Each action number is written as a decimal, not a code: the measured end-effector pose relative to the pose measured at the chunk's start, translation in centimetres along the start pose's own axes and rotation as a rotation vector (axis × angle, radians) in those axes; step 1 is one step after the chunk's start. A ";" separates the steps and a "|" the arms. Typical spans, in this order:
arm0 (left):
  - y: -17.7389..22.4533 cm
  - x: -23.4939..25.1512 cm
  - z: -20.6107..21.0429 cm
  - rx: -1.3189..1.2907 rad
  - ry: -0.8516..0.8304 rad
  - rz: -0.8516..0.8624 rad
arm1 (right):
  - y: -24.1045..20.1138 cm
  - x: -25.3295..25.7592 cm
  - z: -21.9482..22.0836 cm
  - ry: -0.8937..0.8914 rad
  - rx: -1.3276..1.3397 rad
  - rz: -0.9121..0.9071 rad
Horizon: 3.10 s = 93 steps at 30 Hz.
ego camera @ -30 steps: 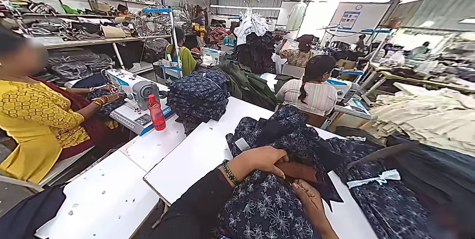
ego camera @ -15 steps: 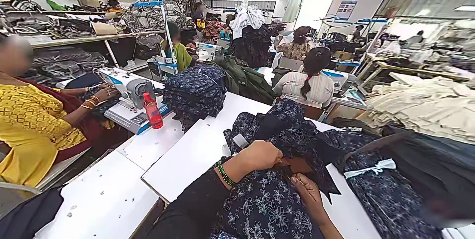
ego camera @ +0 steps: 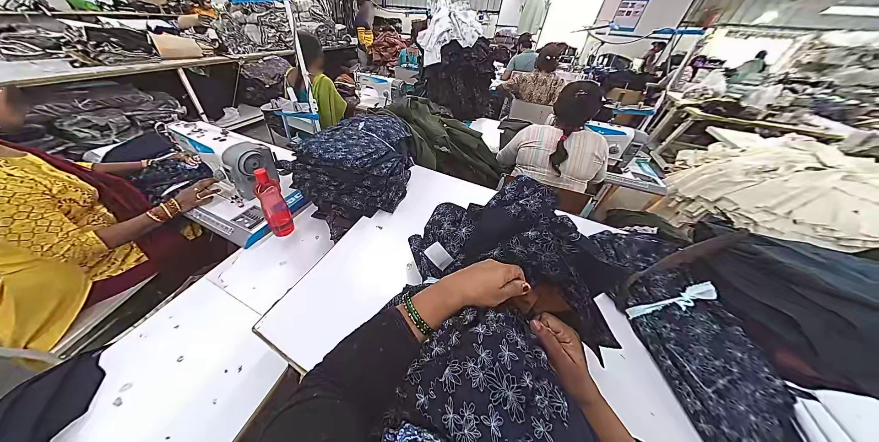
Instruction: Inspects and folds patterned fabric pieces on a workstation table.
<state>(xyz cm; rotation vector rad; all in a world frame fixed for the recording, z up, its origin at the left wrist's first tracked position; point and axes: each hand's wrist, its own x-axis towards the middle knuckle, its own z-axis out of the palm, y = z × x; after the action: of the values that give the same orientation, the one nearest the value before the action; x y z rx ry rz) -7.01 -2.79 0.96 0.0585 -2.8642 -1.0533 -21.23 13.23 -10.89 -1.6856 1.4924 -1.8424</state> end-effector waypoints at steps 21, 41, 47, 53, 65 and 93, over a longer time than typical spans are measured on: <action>-1.8 -0.2 1.8 -0.152 0.224 0.039 | -1.2 -0.5 0.3 0.015 -0.044 0.055; -2.0 0.8 2.2 -0.488 0.332 -0.076 | -4.5 2.4 -0.4 -0.256 -0.195 -0.064; -3.8 -0.3 1.5 -0.573 0.380 -0.192 | -5.8 0.7 -2.9 -0.314 -0.194 0.188; -3.9 0.6 2.6 -0.224 0.278 -0.163 | -7.3 0.9 -3.5 -0.458 -0.318 0.216; -2.9 0.2 2.4 -0.209 0.106 0.105 | -5.7 8.8 2.6 -0.147 -0.104 -0.072; -4.3 -1.4 1.4 -0.489 0.120 0.015 | -6.3 3.8 1.0 -0.328 -0.590 -0.075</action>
<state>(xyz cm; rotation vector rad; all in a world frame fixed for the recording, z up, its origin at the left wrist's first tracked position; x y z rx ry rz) -5.71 -5.01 -2.99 0.0618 -2.4215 -1.6471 -18.78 12.78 -3.87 -2.1845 1.9540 -1.1213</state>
